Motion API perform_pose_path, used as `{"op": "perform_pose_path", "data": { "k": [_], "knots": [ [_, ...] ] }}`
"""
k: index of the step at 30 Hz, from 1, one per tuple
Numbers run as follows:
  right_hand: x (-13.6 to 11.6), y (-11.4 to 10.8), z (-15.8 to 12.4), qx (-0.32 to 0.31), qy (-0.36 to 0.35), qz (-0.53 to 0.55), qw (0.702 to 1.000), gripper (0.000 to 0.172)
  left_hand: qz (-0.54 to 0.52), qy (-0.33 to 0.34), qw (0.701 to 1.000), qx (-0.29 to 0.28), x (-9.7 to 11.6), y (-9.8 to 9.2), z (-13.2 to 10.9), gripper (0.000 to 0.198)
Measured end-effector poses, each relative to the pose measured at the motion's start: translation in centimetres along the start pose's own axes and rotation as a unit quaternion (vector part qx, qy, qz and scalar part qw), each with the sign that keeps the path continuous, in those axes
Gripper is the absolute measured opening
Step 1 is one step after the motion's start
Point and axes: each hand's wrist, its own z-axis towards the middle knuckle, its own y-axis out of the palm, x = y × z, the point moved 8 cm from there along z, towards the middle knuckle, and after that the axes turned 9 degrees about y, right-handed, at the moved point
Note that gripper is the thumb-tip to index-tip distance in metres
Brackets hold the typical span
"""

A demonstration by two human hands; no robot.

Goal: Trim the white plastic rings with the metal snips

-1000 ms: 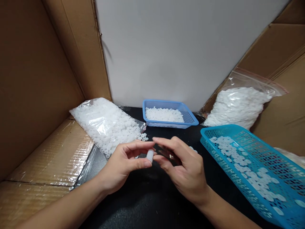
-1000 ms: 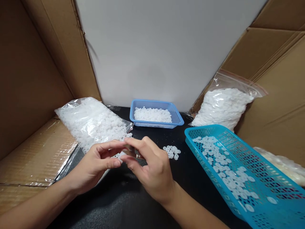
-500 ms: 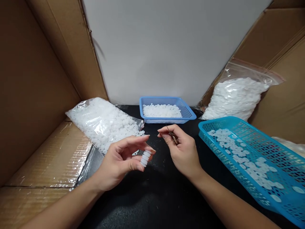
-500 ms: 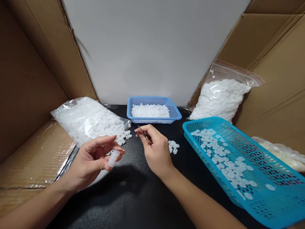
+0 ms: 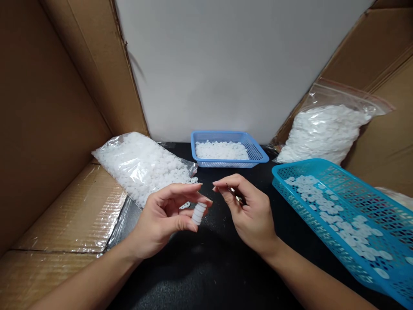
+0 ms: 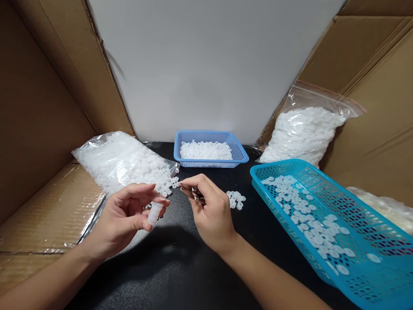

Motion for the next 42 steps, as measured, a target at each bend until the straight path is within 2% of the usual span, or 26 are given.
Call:
{"op": "perform_pose_path", "data": {
  "k": [5,7,12,16,18,20,23,26,31,42],
  "knots": [
    [0.6,0.6,-0.5,-0.021,0.050,0.097,0.994,0.003,0.038,0.024,0.999,0.006,0.1,-0.3,0.2,0.057],
    [0.9,1.0,-0.7,-0.035,0.080,0.130,0.988,0.008,0.057,0.038,0.998,0.002,0.2,-0.4,0.1,0.060],
    [1.1,1.5,-0.8,-0.037,0.103,0.143,0.984,0.015,0.081,0.059,0.995,-0.002,0.4,-0.5,0.0,0.061],
    [1.1,1.3,-0.9,-0.028,0.092,0.127,0.987,0.013,0.099,0.065,0.993,0.001,0.6,-0.3,0.0,0.058],
    [0.6,1.0,-0.8,-0.037,0.072,0.114,0.990,0.010,0.120,0.073,0.990,0.002,0.8,-0.3,0.0,0.058],
    [-0.5,0.7,-0.6,-0.063,0.036,0.088,0.993,0.016,0.142,0.083,0.986,0.002,1.1,-0.3,-0.1,0.058],
    [-2.3,0.1,-0.4,-0.106,-0.034,0.017,0.994,0.027,0.170,0.083,0.982,0.006,1.5,-0.3,-0.1,0.043],
    [-3.3,-0.7,-0.6,-0.103,-0.105,-0.057,0.987,0.041,0.187,0.065,0.980,0.019,1.5,-0.4,-0.1,0.029],
    [-3.2,-0.5,-2.0,-0.098,-0.195,-0.167,0.962,0.055,0.189,0.034,0.981,0.027,1.3,-0.6,0.0,0.035],
    [-3.1,0.0,-2.3,-0.101,-0.225,-0.197,0.949,0.050,0.181,-0.011,0.983,0.033,0.4,-1.3,0.0,0.041]
  ]
}}
